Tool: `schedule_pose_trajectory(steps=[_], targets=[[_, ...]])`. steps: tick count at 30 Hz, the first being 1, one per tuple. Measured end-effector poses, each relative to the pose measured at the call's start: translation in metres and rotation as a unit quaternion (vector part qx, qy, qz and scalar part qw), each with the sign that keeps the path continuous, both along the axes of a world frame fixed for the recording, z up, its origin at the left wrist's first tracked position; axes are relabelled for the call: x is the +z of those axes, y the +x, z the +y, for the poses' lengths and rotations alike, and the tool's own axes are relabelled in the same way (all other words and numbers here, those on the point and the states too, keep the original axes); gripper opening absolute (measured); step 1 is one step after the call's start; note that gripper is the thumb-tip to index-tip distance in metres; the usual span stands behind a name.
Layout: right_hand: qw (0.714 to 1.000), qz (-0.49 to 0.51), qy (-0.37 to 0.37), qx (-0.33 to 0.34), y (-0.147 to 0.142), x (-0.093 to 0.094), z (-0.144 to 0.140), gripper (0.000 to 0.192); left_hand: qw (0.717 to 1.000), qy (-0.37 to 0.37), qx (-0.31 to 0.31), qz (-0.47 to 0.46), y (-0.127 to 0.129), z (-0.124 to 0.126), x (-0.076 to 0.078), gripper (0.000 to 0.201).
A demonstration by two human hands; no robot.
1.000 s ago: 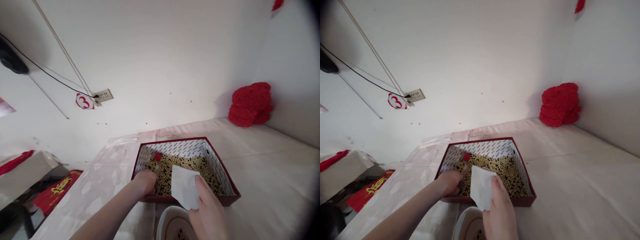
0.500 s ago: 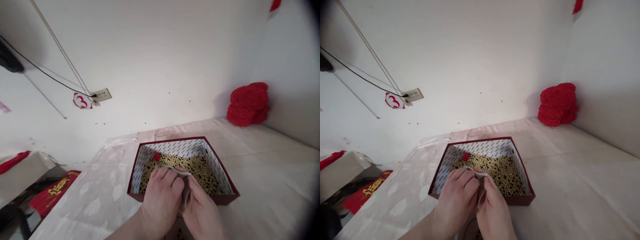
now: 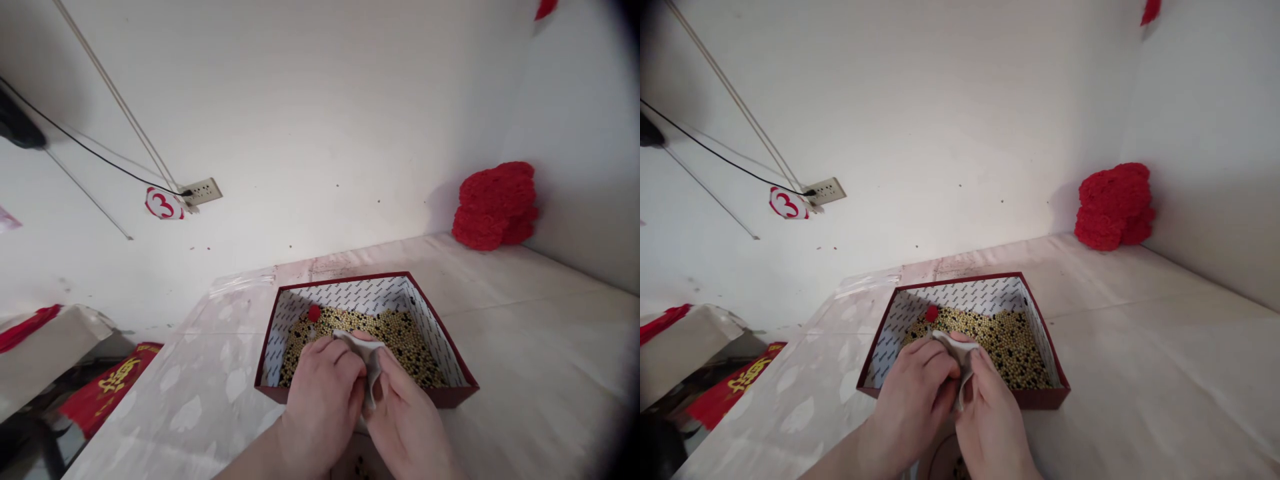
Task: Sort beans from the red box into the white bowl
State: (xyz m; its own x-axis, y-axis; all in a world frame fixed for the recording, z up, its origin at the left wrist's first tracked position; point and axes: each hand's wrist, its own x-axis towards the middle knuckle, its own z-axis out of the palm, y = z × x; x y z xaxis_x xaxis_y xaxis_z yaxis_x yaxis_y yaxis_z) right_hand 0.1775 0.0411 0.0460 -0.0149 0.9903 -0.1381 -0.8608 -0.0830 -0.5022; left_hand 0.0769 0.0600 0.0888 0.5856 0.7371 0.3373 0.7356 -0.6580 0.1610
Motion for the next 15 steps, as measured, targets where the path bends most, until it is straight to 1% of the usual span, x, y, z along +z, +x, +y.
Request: schedule_pose_trajectory(steps=[3, 4, 8, 11, 13, 14, 15], targets=[[1.0, -0.003, 0.008, 0.003, 0.0, 0.0, 0.001, 0.027, 0.999, 0.003, 0.033, 0.009, 0.003, 0.002, 0.003, 0.008], [1.0, -0.002, 0.01, 0.006, 0.0, 0.0, 0.0, 0.027, 0.999, 0.006, 0.035, 0.009, 0.003, 0.001, 0.003, 0.008], [1.0, 0.011, 0.002, 0.01, 0.0, -0.002, -0.001, 0.028, 1.0, 0.011, -0.002, 0.0, 0.002, -0.005, 0.002, 0.008], [1.0, 0.015, 0.005, 0.012, -0.001, 0.0, -0.001, 0.031, 0.999, 0.016, -0.032, 0.004, -0.008, -0.012, -0.005, 0.008], [0.999, -0.034, 0.013, 0.003, -0.001, 0.002, -0.002, 0.036, 0.998, 0.025, -0.057, 0.009, -0.019, -0.018, -0.017, 0.01], [0.995, -0.093, 0.021, -0.019, 0.0, 0.003, -0.002, 0.039, 0.997, 0.034, -0.072, 0.016, -0.025, -0.021, -0.025, 0.011], [0.983, -0.175, 0.033, -0.051, 0.001, 0.003, -0.003, 0.039, 0.995, 0.048, -0.082, 0.027, -0.031, -0.024, -0.035, 0.013]])
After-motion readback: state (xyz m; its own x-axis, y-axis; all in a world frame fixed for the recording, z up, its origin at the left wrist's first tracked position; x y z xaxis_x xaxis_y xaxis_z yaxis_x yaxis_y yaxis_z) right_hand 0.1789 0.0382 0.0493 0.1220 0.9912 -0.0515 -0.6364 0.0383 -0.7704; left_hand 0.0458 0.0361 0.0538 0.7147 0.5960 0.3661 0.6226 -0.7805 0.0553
